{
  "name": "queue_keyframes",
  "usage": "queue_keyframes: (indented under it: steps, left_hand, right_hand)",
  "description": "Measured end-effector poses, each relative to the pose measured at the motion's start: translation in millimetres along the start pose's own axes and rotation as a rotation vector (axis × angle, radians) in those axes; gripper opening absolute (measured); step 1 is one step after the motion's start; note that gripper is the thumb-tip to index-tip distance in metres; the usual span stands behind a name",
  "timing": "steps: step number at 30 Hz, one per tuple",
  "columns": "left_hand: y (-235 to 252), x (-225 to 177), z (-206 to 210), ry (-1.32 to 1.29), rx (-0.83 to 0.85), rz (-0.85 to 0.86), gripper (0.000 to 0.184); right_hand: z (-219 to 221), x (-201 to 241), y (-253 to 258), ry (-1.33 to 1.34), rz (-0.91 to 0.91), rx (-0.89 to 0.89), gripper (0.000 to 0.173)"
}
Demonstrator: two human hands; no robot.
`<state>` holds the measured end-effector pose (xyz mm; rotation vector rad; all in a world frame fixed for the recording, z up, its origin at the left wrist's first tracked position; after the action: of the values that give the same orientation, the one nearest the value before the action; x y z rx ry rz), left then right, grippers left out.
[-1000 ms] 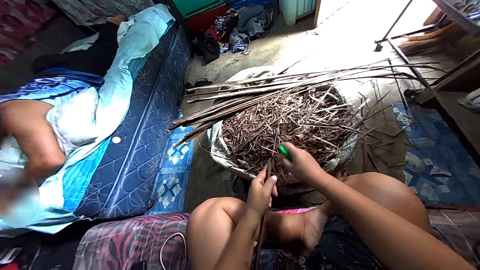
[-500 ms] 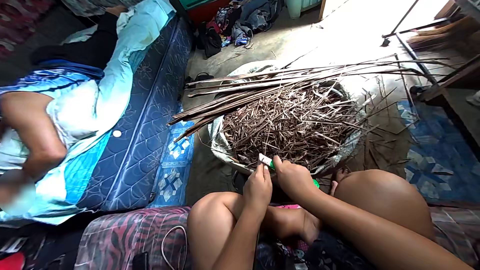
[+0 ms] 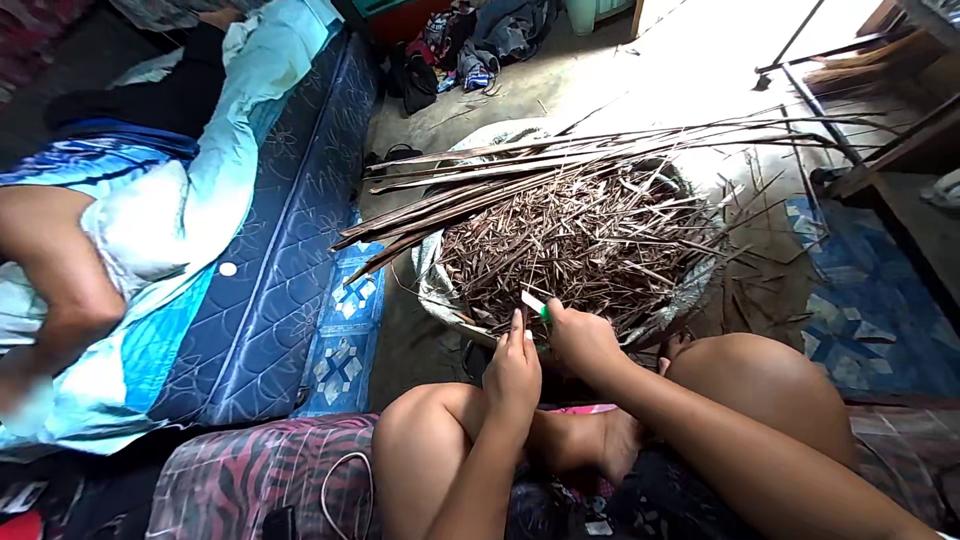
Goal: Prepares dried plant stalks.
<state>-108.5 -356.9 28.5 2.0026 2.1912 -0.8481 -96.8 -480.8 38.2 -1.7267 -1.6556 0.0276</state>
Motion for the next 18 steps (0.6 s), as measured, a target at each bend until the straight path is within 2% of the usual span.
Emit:
queue_keyframes:
  steps: [3,6,12,16,18]
  left_hand:
    - [-1,1,-1,-0.011,-0.026,-0.004,0.039]
    - [0,2,-1,-0.027,-0.030,-0.008,0.047]
    - [0,1,2,0.026,-0.058,-0.006,0.041]
    - [-1,1,0,-0.008,-0.091,0.011,0.039]
    - [-1,3,-1,-0.016,-0.053,-0.005,0.039]
  right_hand:
    - [-2,3,-18,0.076,-0.080,0.065,0.032]
    - [11,8,-30,0.089,-0.119,0.130,0.029]
    - [17,6,-5,-0.027,-0.081,-0.030,0.031]
    - [16,10,-13,-0.009,-0.095,-0.053,0.029]
    - [19,11,-21,0.005,-0.109,-0.018,0.028]
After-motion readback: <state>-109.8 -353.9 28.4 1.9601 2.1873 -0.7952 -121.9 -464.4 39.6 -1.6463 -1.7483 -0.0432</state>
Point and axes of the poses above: each hand's wrist, its own y-axis towards the middle knuckle, its own z-axis out of the palm, x = y × z, the point moved 1 cm from there along y, towards the middle knuckle, and after that the axes turned 8 degrees about -z, right-handed, at the moved point
